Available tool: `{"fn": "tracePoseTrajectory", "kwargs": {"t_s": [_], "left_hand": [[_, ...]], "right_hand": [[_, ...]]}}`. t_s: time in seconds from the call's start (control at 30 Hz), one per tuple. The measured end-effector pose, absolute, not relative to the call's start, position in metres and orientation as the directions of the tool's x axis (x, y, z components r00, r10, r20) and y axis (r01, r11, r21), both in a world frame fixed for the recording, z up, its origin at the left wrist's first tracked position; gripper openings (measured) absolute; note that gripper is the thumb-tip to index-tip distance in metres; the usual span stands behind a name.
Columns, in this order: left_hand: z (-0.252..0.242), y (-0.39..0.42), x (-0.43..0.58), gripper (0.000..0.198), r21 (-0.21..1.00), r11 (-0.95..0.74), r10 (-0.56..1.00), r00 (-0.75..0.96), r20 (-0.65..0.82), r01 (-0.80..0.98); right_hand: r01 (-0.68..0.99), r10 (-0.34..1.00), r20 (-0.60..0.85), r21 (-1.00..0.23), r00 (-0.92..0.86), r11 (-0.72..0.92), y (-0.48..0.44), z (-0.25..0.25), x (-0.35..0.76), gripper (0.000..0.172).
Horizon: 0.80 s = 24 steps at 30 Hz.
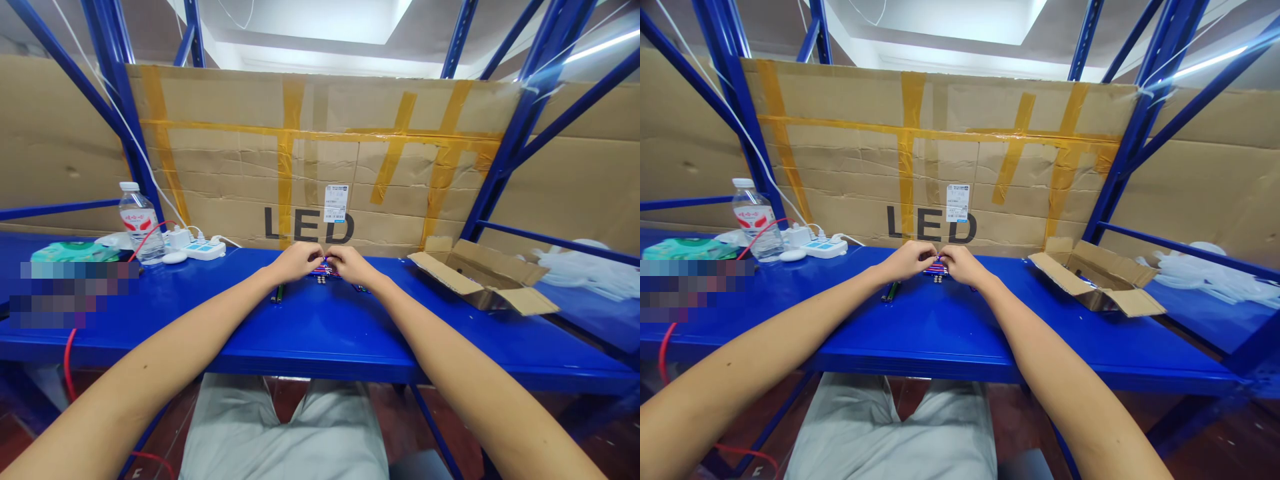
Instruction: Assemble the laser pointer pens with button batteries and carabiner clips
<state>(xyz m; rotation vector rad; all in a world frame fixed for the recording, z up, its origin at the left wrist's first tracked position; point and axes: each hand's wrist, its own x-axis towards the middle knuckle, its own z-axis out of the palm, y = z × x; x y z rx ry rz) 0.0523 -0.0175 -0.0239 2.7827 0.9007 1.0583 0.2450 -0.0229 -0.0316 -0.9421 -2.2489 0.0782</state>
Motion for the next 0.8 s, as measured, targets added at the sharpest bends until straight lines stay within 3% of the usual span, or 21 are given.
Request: {"fn": "tracePoseTrajectory", "kwargs": {"t_s": [0.3,0.5,0.63,0.7,0.8], "left_hand": [[-0.0242,-0.0169,0.0523,0.010,0.186,-0.826,0.527,0.612,0.589,0.532],[-0.0242,-0.0188,0.0531,0.010,0.186,-0.829,0.521,0.610,0.596,0.527],[-0.0225,-0.0215,0.0538,0.010,0.248,-0.807,0.559,0.559,0.612,0.536],[-0.0207,-0.0217,0.0534,0.010,0.309,-0.797,0.583,0.525,0.620,0.519],[-0.0175,-0.0213,0.0522,0.010,0.371,-0.793,0.598,0.502,0.624,0.484]], "right_hand": [[0.588,0.718,0.478,-0.418,-0.506,0.692,-0.0223,-0.0304,0.2478,0.030],[0.606,0.687,0.528,-0.353,-0.500,0.713,-0.0195,-0.0299,0.2469,0.025],[0.575,0.689,0.561,-0.404,-0.459,0.712,-0.0208,-0.0322,0.2457,0.006],[0.565,0.676,0.590,-0.402,-0.442,0.721,-0.0218,-0.0340,0.2450,0.020],[0.588,0.621,0.673,-0.330,-0.402,0.738,-0.0233,-0.0353,0.2431,0.021]]}}
